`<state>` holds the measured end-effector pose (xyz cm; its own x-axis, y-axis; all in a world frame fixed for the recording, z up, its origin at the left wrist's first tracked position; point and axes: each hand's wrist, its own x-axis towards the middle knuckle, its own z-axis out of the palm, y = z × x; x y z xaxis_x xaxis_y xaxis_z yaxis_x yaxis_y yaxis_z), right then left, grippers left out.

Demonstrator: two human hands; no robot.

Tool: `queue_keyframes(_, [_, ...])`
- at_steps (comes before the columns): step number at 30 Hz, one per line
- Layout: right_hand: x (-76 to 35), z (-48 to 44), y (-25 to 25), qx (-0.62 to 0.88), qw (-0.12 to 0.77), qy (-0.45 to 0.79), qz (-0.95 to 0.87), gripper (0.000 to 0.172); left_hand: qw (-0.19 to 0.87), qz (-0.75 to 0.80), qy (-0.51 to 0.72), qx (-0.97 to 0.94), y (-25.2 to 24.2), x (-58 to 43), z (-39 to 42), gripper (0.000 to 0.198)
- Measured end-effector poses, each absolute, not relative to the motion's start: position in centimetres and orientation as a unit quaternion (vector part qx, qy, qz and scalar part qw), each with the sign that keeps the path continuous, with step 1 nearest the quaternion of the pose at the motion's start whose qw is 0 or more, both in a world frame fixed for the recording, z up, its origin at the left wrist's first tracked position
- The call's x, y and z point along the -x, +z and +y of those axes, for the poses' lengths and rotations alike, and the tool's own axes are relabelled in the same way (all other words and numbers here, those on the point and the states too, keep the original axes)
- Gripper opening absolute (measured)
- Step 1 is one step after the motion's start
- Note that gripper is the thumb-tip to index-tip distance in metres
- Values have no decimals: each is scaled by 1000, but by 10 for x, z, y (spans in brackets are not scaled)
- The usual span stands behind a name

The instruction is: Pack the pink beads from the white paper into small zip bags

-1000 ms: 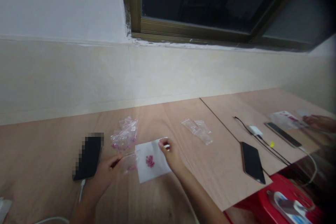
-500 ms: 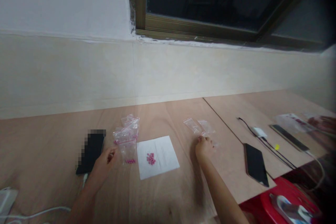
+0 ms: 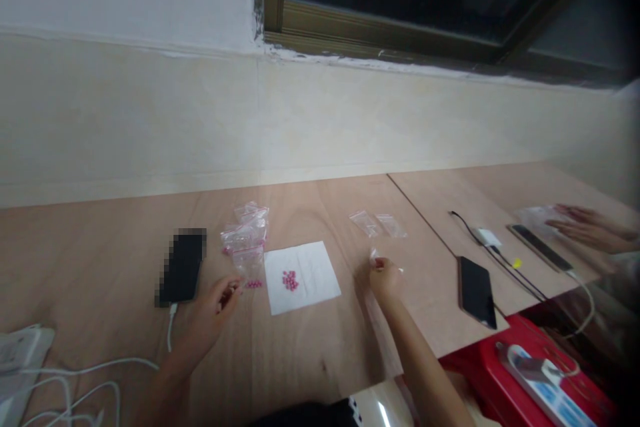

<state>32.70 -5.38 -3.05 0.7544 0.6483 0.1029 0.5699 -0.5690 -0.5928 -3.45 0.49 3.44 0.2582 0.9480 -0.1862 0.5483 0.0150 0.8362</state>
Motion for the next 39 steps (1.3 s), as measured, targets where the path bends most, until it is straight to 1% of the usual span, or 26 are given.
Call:
queue_keyframes(3, [-302, -64, -8, 851, 357, 122, -364, 30, 470, 517, 217, -682, 42, 20, -3, 28])
queue_keyframes(5, [-276, -71, 8, 786, 437, 202, -387, 29, 512, 464, 217, -689, 42, 6, -9, 25])
queue_keyframes(7, [-244, -76, 24, 726, 480, 250, -424, 23, 555, 415, 221, -687, 41, -10, -14, 24])
queue_keyframes(9, [-213, -80, 37, 672, 492, 285, -474, 16, 588, 371, 227, -682, 38, -24, -18, 22])
queue_keyframes(12, [-179, -80, 46, 625, 494, 321, -512, 12, 594, 353, 236, -683, 36, -35, -19, 20])
queue_keyframes(17, [-169, -78, 38, 622, 493, 334, -508, 18, 578, 400, 239, -669, 39, -22, -17, 22])
queue_keyframes(22, [-173, -77, 39, 630, 482, 347, -501, 13, 632, 421, 266, -593, 35, -10, -15, 19])
queue_keyframes(26, [-167, -73, 48, 627, 437, 369, -529, 8, 643, 429, 273, -572, 34, -11, -13, 20])
queue_keyframes(30, [-159, -67, 52, 628, 381, 395, -552, 8, 639, 421, 249, -594, 38, -13, -13, 20])
queue_keyframes(33, [-157, -66, 53, 617, 358, 422, -560, 3, 635, 418, 234, -606, 42, -14, -14, 23])
queue_keyframes(39, [-157, -70, 53, 584, 378, 493, -523, 8, 639, 416, 208, -613, 40, -14, -18, 30])
